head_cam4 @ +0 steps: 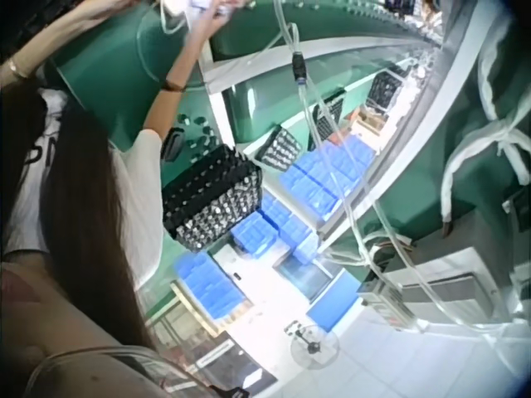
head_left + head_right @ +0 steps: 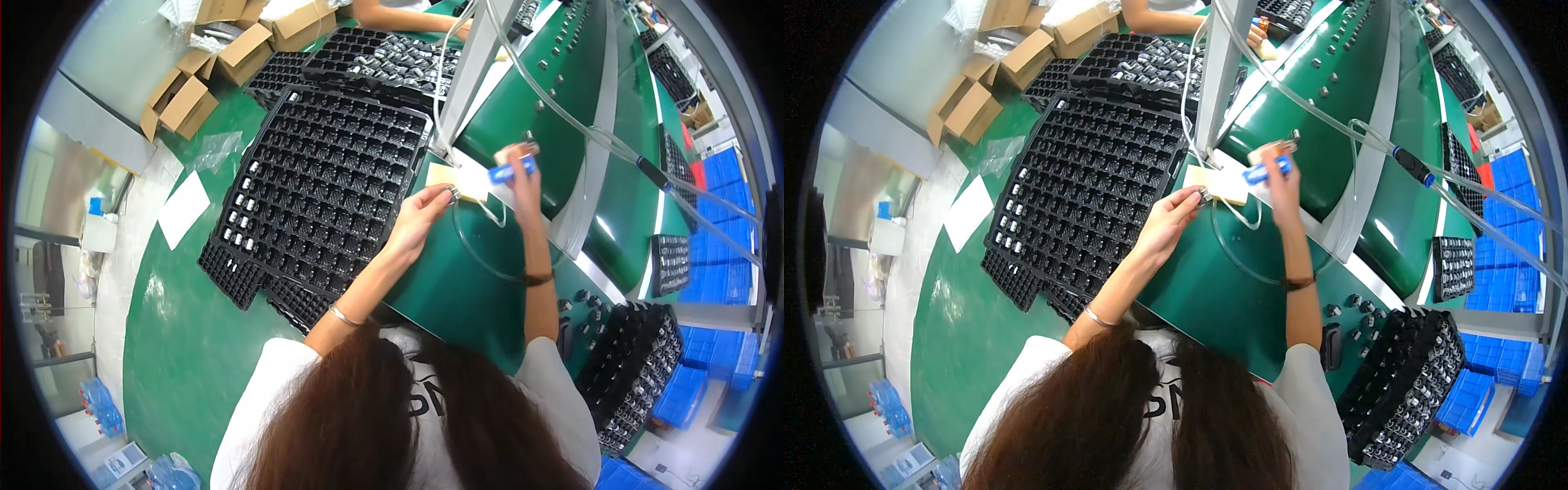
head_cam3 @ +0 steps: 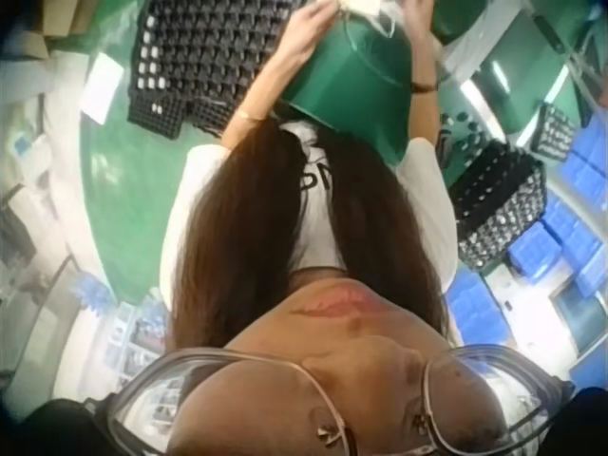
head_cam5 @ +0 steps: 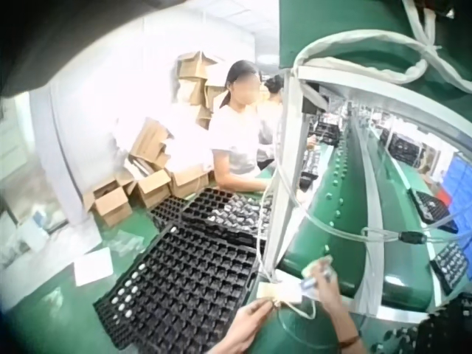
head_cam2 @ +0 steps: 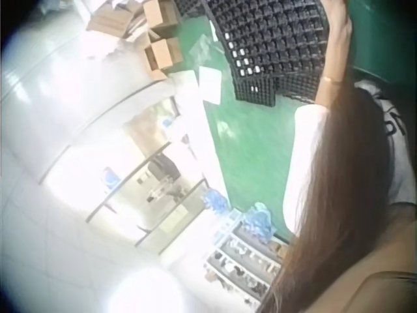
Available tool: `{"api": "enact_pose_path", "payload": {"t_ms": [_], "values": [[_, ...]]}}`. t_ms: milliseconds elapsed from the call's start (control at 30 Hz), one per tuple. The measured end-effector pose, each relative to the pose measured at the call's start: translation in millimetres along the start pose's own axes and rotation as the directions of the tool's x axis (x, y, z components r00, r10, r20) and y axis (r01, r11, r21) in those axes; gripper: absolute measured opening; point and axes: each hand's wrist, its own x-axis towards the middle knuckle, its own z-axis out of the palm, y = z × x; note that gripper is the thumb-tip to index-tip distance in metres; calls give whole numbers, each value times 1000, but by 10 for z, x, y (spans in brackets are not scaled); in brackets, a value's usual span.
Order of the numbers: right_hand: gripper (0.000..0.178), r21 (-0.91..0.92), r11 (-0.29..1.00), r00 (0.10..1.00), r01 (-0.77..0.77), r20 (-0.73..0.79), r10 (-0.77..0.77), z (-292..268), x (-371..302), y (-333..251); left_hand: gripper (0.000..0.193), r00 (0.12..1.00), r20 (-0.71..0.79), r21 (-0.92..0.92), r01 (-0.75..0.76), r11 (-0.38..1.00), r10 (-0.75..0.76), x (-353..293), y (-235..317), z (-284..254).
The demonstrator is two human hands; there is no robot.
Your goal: Picking up small electronic components from a tray, inspecting them, and placing them on an assembly line.
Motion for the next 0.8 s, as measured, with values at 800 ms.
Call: {"api": "enact_pose_path", "payload": {"t_ms": [800], "values": [[28,-617,697,918,365,111,-382,641,-474,-89,32,729,-158,770,-332,546,666,262,920,-1049]]}}
